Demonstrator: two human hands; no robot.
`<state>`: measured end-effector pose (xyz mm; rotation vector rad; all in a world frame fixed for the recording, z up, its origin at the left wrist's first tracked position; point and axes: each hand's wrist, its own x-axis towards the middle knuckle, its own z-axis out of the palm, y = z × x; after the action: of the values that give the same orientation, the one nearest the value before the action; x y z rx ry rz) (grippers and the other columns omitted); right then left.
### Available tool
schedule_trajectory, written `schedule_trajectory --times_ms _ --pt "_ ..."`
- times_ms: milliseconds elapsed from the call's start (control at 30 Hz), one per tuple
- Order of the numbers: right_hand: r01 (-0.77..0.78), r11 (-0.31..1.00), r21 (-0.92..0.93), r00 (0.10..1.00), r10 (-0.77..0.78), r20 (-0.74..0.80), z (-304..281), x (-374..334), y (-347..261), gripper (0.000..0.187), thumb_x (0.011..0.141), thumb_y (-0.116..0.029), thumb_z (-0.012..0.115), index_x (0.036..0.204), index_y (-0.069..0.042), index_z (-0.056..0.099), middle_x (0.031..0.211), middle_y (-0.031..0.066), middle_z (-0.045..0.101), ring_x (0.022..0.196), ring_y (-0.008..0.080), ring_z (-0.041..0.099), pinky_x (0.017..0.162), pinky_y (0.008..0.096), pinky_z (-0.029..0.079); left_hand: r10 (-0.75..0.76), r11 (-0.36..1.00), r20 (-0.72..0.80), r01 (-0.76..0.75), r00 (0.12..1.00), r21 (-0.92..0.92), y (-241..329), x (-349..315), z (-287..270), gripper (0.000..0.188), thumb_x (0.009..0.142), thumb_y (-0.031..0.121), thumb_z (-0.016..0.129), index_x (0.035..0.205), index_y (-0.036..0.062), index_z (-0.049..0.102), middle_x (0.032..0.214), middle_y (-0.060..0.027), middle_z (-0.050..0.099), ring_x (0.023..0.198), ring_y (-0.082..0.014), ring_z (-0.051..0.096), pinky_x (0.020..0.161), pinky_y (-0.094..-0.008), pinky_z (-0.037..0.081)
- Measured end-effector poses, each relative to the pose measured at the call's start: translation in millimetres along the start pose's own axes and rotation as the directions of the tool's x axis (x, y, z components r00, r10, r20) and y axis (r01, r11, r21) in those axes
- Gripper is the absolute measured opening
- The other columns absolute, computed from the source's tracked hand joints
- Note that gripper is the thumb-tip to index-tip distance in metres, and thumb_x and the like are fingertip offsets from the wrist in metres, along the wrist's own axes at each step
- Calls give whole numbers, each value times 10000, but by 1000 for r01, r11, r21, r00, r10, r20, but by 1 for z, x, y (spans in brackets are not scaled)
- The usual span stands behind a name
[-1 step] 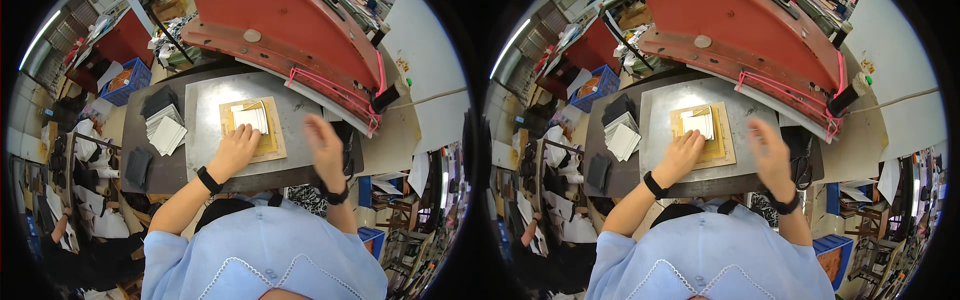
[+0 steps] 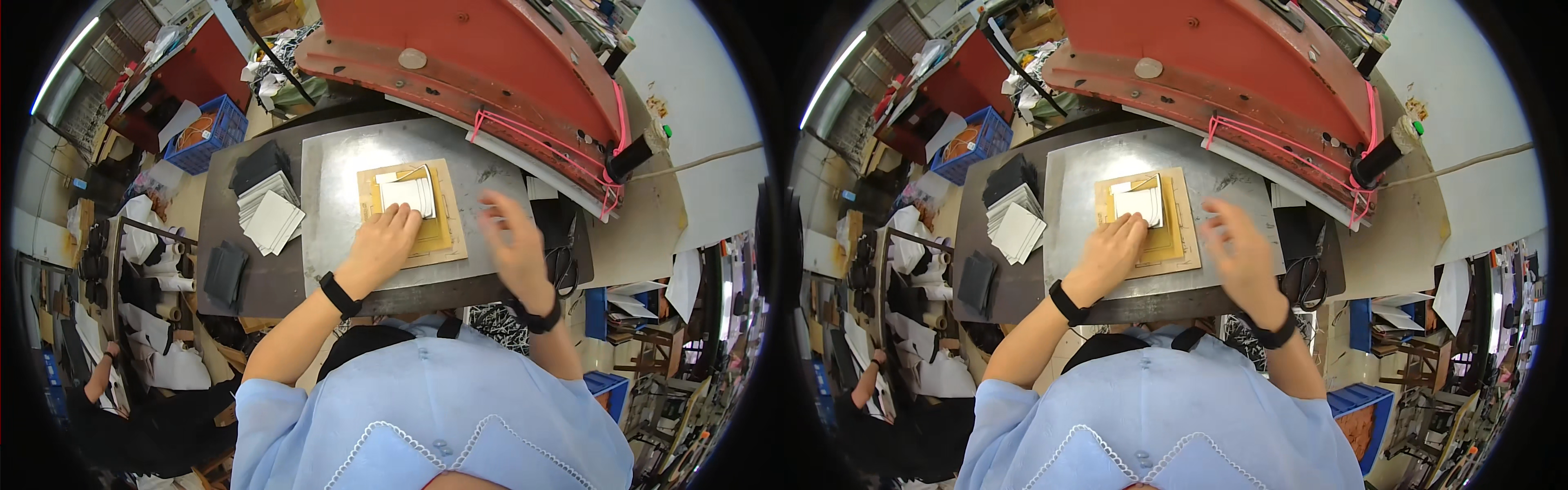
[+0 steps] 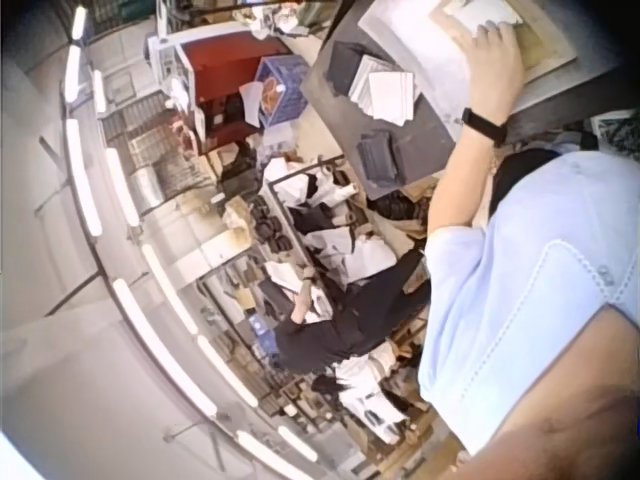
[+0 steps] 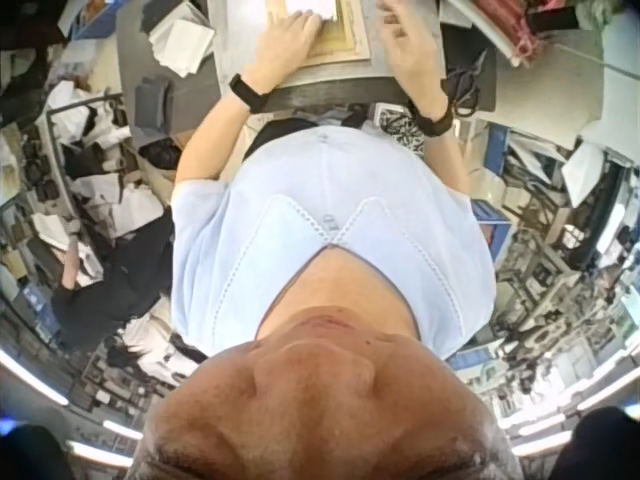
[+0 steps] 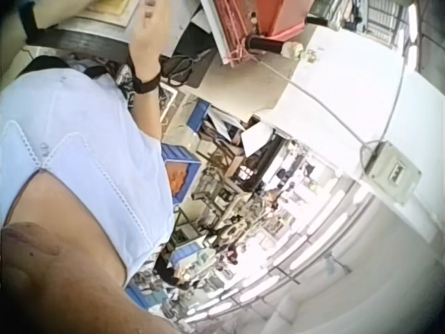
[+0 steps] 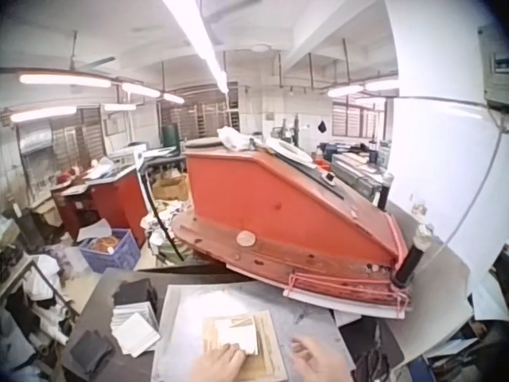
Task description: The recorder is assembling leather wallets by aligning precut pieces and using a manual press.
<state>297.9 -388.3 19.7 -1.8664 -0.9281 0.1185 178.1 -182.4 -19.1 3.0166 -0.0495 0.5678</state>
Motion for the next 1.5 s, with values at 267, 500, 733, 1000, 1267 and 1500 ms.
schedule_trajectory --times_ms 267,500,733,1000,1267,1500 --pt "391 915 -97 919 -381 106 60 42 1 271 946 -79 586 1209 -38 634 1067 95 693 892 321 652 736 353 536 -88 968 -331 3 939 -249 -12 6 -26 270 871 51 650 1127 11 577 1076 -169 659 995 -310 633 865 -359 498" --pt "-209 825 525 978 169 124 40 27 -18 223 971 -160 633 1069 31 693 757 50 677 674 89 615 629 231 493 -538 590 -147 246 830 -769 -17 -23 -66 356 900 127 710 1207 7 576 1152 -92 656 1085 -177 608 953 -326 463" --pt "-254 729 636 964 245 105 40 9 -20 250 1000 -176 590 1109 27 686 810 71 703 650 66 578 580 205 458 -341 -2 368 391 865 -920 -3 -24 -71 264 908 83 711 1124 -2 586 1006 -63 695 926 -78 632 829 -235 493" --pt "-491 800 345 871 451 193 -80 -55 -15 144 959 -108 614 997 19 672 844 98 727 603 50 549 541 192 421 -367 -172 385 345 847 -923 -15 -34 -83 272 942 67 649 1191 6 558 1139 -105 680 1007 -104 640 894 -249 498" --pt "-438 822 -365 878 478 24 -140 -135 24 315 846 -124 702 1151 -44 690 949 100 721 668 65 578 621 268 474 -148 -114 505 493 850 -863 -3 -13 -89 487 874 49 728 1307 28 506 1118 -111 704 1015 -107 622 910 -243 463" --pt "-381 808 449 922 295 252 -16 -48 -27 242 974 -190 635 1135 -12 668 838 -5 649 703 52 562 637 198 444 -100 19 466 470 879 -882 23 -3 -90 619 857 17 739 1395 32 433 1068 -157 724 1014 -121 640 929 -262 464"
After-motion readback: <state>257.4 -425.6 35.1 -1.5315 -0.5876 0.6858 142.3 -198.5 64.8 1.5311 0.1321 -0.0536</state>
